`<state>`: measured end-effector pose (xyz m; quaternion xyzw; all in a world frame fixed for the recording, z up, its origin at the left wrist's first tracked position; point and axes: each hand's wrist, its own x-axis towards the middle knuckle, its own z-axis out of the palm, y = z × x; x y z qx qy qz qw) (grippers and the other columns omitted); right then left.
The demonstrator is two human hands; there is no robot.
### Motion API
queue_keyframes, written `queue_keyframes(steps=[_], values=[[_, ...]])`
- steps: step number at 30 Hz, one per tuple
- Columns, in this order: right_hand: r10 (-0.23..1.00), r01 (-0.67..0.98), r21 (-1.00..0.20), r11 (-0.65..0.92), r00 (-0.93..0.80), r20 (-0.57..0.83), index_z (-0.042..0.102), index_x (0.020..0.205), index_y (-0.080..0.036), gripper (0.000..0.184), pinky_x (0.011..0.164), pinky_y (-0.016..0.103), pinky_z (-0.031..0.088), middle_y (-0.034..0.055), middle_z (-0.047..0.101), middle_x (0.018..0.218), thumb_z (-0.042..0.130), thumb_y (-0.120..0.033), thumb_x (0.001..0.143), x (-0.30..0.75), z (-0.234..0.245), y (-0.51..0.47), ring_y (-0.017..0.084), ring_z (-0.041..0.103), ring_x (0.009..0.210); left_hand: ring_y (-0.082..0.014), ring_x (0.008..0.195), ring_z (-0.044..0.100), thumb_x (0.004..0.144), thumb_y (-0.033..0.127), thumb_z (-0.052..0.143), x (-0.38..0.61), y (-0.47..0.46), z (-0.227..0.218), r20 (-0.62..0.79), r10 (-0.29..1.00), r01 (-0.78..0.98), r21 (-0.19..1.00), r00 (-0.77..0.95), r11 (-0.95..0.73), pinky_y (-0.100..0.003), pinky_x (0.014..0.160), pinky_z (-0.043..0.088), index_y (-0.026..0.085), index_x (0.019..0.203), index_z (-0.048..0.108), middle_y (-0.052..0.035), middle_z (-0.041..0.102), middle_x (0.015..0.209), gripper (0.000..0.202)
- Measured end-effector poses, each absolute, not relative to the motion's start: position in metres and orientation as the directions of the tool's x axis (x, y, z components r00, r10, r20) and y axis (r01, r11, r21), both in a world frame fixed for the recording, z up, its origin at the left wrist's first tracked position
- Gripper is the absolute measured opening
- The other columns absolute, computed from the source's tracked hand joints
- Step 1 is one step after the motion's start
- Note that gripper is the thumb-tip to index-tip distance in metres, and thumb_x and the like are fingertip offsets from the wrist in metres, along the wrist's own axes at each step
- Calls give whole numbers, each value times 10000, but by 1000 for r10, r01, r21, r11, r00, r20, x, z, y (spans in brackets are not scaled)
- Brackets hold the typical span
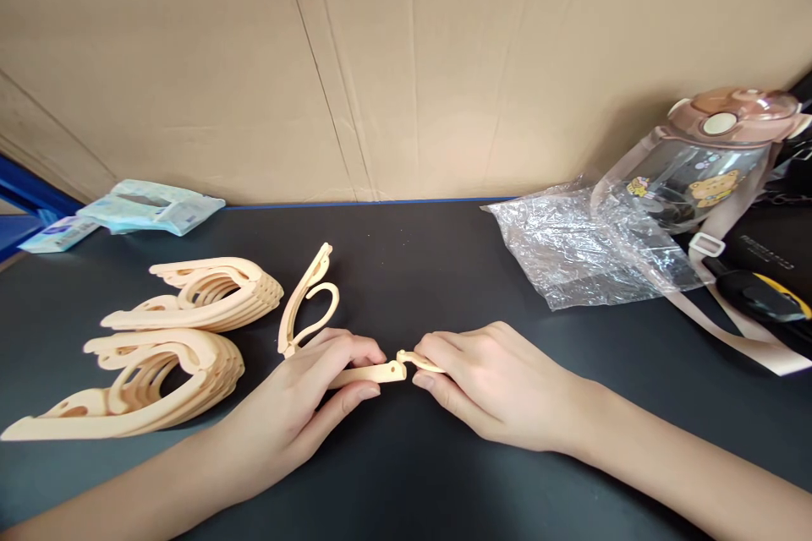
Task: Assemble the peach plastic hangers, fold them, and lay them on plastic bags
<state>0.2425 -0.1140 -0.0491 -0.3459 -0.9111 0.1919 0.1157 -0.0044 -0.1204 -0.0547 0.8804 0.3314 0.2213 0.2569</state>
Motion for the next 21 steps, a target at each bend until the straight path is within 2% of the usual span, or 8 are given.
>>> queue_keyframes(steps=[5, 9, 11, 15, 21], values=[[737, 611, -493, 620, -668, 100, 509, 875, -216, 300, 517, 244, 339, -32, 542, 696, 288, -311, 1054, 242, -49, -116, 102, 487, 513, -137, 858, 602, 1001, 147, 457, -4, -118, -54, 248, 704, 471, 592, 666, -654, -235, 753, 478, 226, 1080, 500, 8, 654, 1014, 120], [701, 588, -460, 665, -705, 113, 518, 883, -207, 309, 511, 242, 331, -36, 535, 696, 283, -310, 1056, 241, -51, -118, 98, 484, 508, -145, 855, 578, 1001, 142, 453, -6, -118, -55, 234, 700, 480, 581, 675, -657, -243, 759, 473, 221, 1085, 502, 4, 661, 1027, 126], [676, 577, -423, 699, -725, 129, 515, 877, -203, 312, 508, 241, 332, -34, 533, 699, 275, -291, 1055, 241, -52, -118, 97, 481, 508, -153, 857, 564, 1002, 148, 455, -7, -119, -55, 230, 694, 486, 567, 683, -666, -250, 762, 466, 216, 1138, 494, -5, 663, 1047, 157], [621, 560, -296, 774, -762, 184, 511, 860, -193, 308, 486, 253, 319, -32, 539, 683, 279, -265, 1049, 239, -55, -120, 102, 486, 500, -153, 840, 563, 1028, 157, 412, -7, -120, -57, 254, 653, 472, 515, 713, -716, -264, 784, 440, 217, 1356, 420, -16, 665, 999, 334], [577, 553, -166, 816, -773, 262, 491, 868, -194, 313, 476, 258, 317, -32, 565, 667, 279, -332, 1052, 237, -57, -123, 107, 512, 480, -132, 743, 544, 1044, 149, 360, -6, -118, -57, 290, 600, 425, 486, 746, -763, -271, 769, 396, 217, 1311, 486, 3, 649, 904, 303]])
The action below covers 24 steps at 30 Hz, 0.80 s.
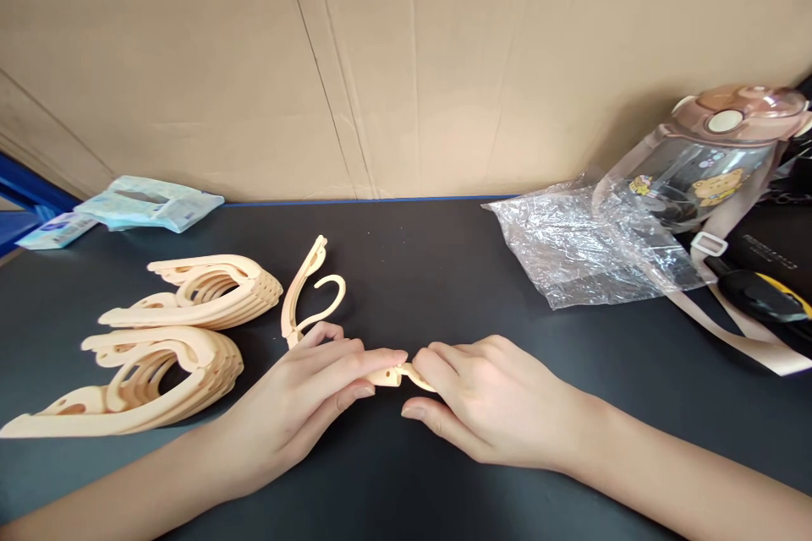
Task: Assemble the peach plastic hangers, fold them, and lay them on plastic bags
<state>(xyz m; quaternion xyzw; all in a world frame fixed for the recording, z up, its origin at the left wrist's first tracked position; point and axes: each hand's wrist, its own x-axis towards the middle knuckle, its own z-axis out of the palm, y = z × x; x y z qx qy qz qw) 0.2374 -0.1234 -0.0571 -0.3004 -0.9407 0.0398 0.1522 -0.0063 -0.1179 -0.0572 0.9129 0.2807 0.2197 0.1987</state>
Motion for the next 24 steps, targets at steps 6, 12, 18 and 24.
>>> queue_keyframes(steps=[6, 12, 18, 24], values=[[552, 543, -114, 832, -787, 275, 497, 862, -194, 319, 470, 270, 309, -26, 578, 668, 290, -348, 1049, 237, -60, -124, 115, 521, 491, -124, 692, 545, 1045, 152, 346, -6, -118, -57, 256, 602, 447, 469, 757, -762, -271, 735, 368, 232, 1282, 504, 20, 636, 842, 296], [494, 525, 13, 851, -809, 318, 527, 842, -189, 317, 492, 277, 330, -15, 573, 663, 311, -309, 1041, 238, -62, -124, 126, 519, 509, -126, 708, 572, 1048, 160, 347, -4, -118, -54, 258, 584, 447, 437, 769, -781, -286, 743, 357, 222, 1235, 529, 24, 673, 877, 268], [453, 525, 161, 836, -825, 338, 532, 799, -189, 330, 505, 295, 336, -15, 548, 645, 332, -307, 1033, 238, -62, -123, 140, 505, 507, -138, 787, 637, 1042, 190, 387, -4, -120, -54, 258, 640, 494, 453, 724, -742, -299, 808, 399, 200, 1223, 496, -3, 721, 973, 212], [440, 518, 222, 826, -838, 321, 546, 778, -189, 339, 506, 309, 322, -13, 530, 630, 348, -309, 1025, 238, -62, -124, 146, 484, 503, -150, 785, 651, 1042, 199, 373, -4, -120, -54, 221, 653, 509, 467, 725, -723, -306, 802, 419, 207, 1168, 504, -9, 728, 949, 182]])
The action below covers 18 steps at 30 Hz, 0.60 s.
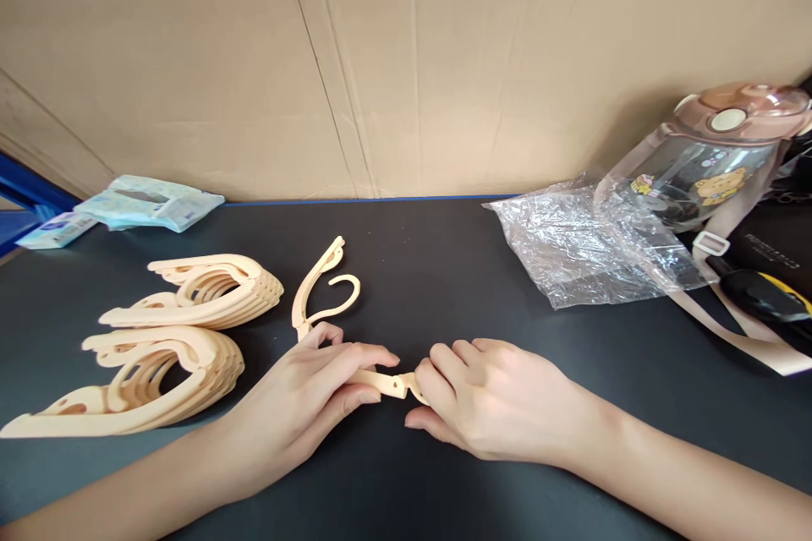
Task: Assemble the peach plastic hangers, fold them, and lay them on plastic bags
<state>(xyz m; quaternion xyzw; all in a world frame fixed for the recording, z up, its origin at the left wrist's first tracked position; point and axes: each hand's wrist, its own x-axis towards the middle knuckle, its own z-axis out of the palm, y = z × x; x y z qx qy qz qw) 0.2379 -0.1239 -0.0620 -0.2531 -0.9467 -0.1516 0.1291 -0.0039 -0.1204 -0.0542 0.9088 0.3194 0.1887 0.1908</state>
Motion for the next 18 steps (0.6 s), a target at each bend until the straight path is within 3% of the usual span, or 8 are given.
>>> queue_keyframes(steps=[13, 18], values=[[360, 473, 325, 819, -865, 350, 557, 775, -189, 324, 519, 329, 286, -15, 520, 625, 403, -352, 1009, 239, -62, -127, 155, 460, 522, -144, 673, 577, 1035, 195, 403, -5, -120, -55, 195, 636, 486, 493, 747, -722, -279, 683, 376, 214, 1127, 487, 43, 705, 831, 126], [375, 485, 297, 823, -855, 359, 568, 755, -187, 333, 522, 332, 275, -13, 516, 622, 423, -360, 1000, 238, -60, -127, 155, 445, 528, -140, 689, 549, 1011, 184, 470, -5, -119, -54, 158, 662, 492, 548, 733, -676, -269, 688, 381, 212, 1033, 502, 42, 687, 857, 48]])
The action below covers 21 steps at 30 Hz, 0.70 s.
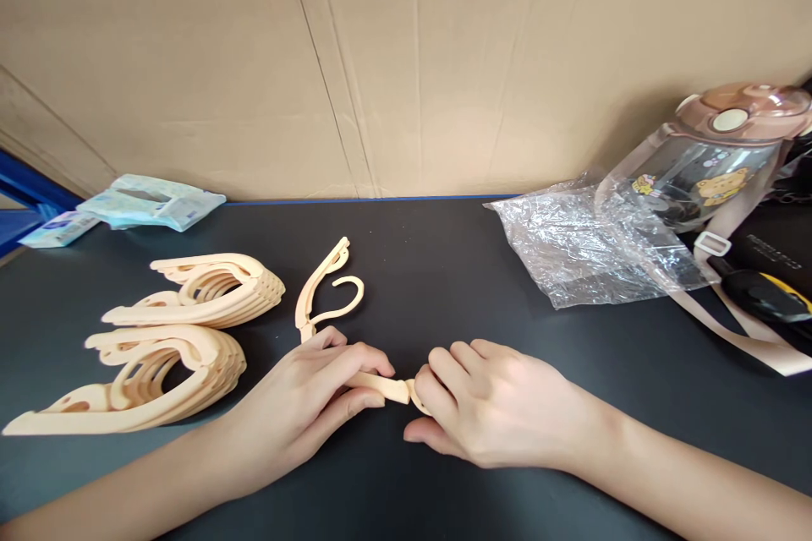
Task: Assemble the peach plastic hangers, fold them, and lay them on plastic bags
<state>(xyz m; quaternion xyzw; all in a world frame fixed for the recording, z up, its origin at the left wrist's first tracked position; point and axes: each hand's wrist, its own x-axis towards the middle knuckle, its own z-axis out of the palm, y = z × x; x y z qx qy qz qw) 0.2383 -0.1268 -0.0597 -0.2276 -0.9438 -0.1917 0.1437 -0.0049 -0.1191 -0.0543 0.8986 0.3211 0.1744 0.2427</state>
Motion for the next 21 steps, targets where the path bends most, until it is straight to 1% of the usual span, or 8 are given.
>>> queue_keyframes(steps=[2, 4, 6, 8, 11, 13, 18, 21], values=[[383, 488, 278, 827, -852, 356, 578, 755, -186, 325, 527, 332, 272, -18, 512, 613, 445, -362, 993, 239, -56, -123, 151, 432, 525, -140, 718, 541, 998, 200, 507, -5, -118, -55, 150, 688, 497, 586, 710, -640, -258, 683, 392, 212, 971, 509, 37, 669, 881, 29], [380, 498, 286, 819, -844, 379, 610, 808, -178, 314, 590, 336, 328, 12, 591, 688, 456, -385, 987, 239, -51, -119, 167, 498, 608, -147, 752, 538, 992, 205, 510, -5, -118, -56, 152, 700, 497, 600, 698, -626, -259, 687, 403, 213, 978, 518, 26, 649, 906, 19], [392, 551, 318, 772, -805, 445, 639, 875, -167, 303, 736, 361, 387, 75, 677, 863, 472, -399, 974, 241, -47, -115, 212, 575, 796, -155, 789, 539, 989, 165, 471, -4, -120, -57, 157, 691, 488, 599, 705, -634, -272, 709, 414, 208, 1033, 522, 9, 632, 951, 80], [408, 620, 347, 704, -752, 517, 653, 918, -165, 296, 863, 391, 379, 117, 692, 995, 493, -410, 959, 242, -44, -112, 252, 579, 947, -160, 821, 534, 976, 121, 434, -4, -121, -56, 159, 675, 471, 602, 721, -645, -282, 729, 421, 202, 1075, 519, -3, 616, 979, 154], [440, 665, 335, 667, -715, 543, 663, 957, -172, 302, 848, 396, 373, 105, 685, 934, 522, -438, 941, 245, -44, -109, 248, 572, 880, -162, 893, 525, 963, 88, 416, -4, -122, -54, 174, 662, 448, 609, 729, -654, -285, 790, 431, 201, 1097, 529, -18, 585, 1031, 209], [470, 649, 243, 721, -716, 516, 660, 993, -164, 299, 825, 392, 373, 83, 677, 887, 550, -434, 928, 245, -46, -109, 231, 570, 831, -167, 932, 515, 963, 94, 435, -4, -122, -53, 202, 667, 458, 586, 717, -669, -292, 827, 427, 212, 1094, 553, -27, 556, 1066, 212], [549, 530, -174, 830, -723, 419, 602, 1158, -147, 355, 878, 375, 383, 59, 685, 1013, 655, -329, 858, 239, -53, -114, 196, 600, 918, -168, 935, 501, 973, 86, 482, -4, -121, -56, 293, 639, 458, 497, 711, -737, -297, 845, 409, 220, 1118, 576, -24, 556, 1043, 219], [559, 489, -270, 829, -728, 398, 611, 1128, -151, 389, 909, 377, 391, 69, 689, 1070, 699, -389, 833, 235, -57, -118, 199, 605, 971, -162, 992, 509, 970, 98, 538, -2, -122, -60, 296, 629, 433, 516, 719, -739, -283, 907, 397, 204, 1122, 550, -13, 595, 1074, 186]])
